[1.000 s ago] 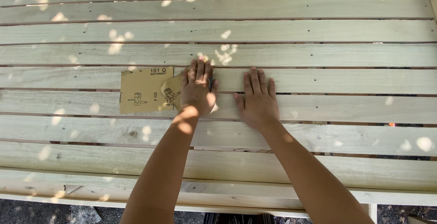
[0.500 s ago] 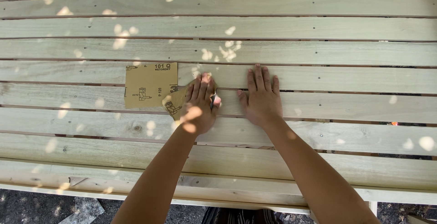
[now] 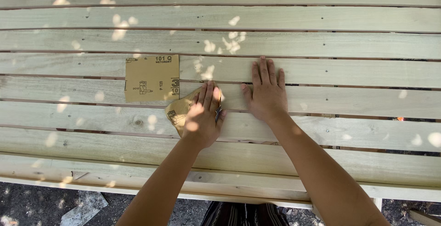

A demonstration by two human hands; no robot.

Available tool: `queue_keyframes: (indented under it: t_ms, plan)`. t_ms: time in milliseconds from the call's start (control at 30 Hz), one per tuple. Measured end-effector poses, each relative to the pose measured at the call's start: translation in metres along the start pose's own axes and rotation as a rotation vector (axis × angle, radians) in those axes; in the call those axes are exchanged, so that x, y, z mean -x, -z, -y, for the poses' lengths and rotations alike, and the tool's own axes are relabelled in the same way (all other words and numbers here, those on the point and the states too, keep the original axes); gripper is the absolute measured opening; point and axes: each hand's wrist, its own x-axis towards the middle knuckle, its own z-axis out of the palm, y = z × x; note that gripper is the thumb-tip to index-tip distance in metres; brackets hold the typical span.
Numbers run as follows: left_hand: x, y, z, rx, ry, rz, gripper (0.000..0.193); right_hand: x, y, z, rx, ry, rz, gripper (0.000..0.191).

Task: The person sands the slatted wooden surface of a large furniture piece outdoors, holding a sheet of sandpaper in one hand and rubbing it back and forth across the wooden slats while the other hand rests on the surface for support. They move the sandpaper to different areas of the slatted top throughout the episode.

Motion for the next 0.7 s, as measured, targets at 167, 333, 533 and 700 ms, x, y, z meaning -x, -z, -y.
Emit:
queue_keyframes:
  t_ms: [167,333,533,700]
  plan:
    - [-0.103,-0.003,0.018,-0.038,0.123,-0.011,0.071,0.002,0.0,-0.002,0.019,-0.006,0.011,0.075]
    - [-0.12,-0.008,0.016,-0.078,0.193,-0.047,0.069,0.003,0.0,-0.004,-0.016,-0.015,0.029,0.074]
    - [-0.003,0.0,-0.01,-0.069,0.065,0.058,0.07,-0.001,0.003,0.0,0.0,-0.009,0.012,0.075]
    - [-0.052,-0.003,0.007,-0.054,0.074,-0.022,0.073,0.001,0.001,0.0,0.0,-0.028,0.039,0.075]
